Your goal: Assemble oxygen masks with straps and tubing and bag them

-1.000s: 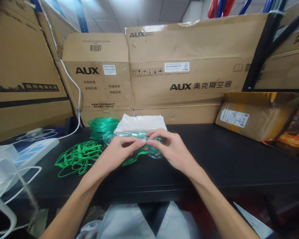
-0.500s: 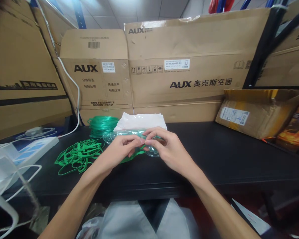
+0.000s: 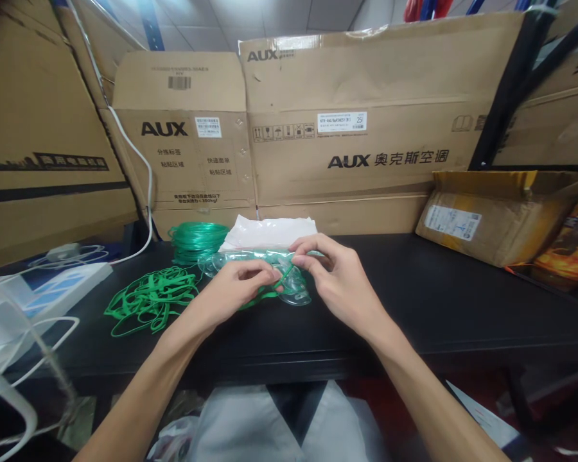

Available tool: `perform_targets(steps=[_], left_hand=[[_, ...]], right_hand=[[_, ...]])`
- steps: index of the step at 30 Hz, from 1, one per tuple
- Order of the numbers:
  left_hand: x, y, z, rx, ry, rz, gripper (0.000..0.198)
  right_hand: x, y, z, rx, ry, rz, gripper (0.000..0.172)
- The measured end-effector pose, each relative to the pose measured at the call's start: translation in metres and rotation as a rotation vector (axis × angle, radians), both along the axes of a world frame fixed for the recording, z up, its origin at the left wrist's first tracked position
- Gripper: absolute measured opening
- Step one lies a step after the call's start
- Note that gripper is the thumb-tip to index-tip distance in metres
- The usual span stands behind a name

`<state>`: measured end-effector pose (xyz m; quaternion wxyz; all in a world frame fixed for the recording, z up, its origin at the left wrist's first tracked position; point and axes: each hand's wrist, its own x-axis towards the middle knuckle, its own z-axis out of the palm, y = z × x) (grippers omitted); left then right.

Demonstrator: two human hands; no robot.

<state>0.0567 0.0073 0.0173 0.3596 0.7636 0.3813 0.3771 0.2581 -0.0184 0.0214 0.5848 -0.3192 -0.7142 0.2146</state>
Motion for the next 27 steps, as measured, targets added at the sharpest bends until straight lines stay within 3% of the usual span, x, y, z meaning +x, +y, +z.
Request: perform_targets(steps=[20, 27], left_hand=[[-0.0032, -0.0031, 0.0001, 0.097, 0.098, 0.056, 0.029], [-0.0063, -0.0011, -0.0035, 0.018, 0.113, 0.006, 0.028]], right_hand=[[0.0084, 0.0003, 0.0041, 0.079, 0.029, -0.163, 0.008], [0.0086, -0.0004, 0.0033, 0.094, 0.133, -0.230, 0.006]])
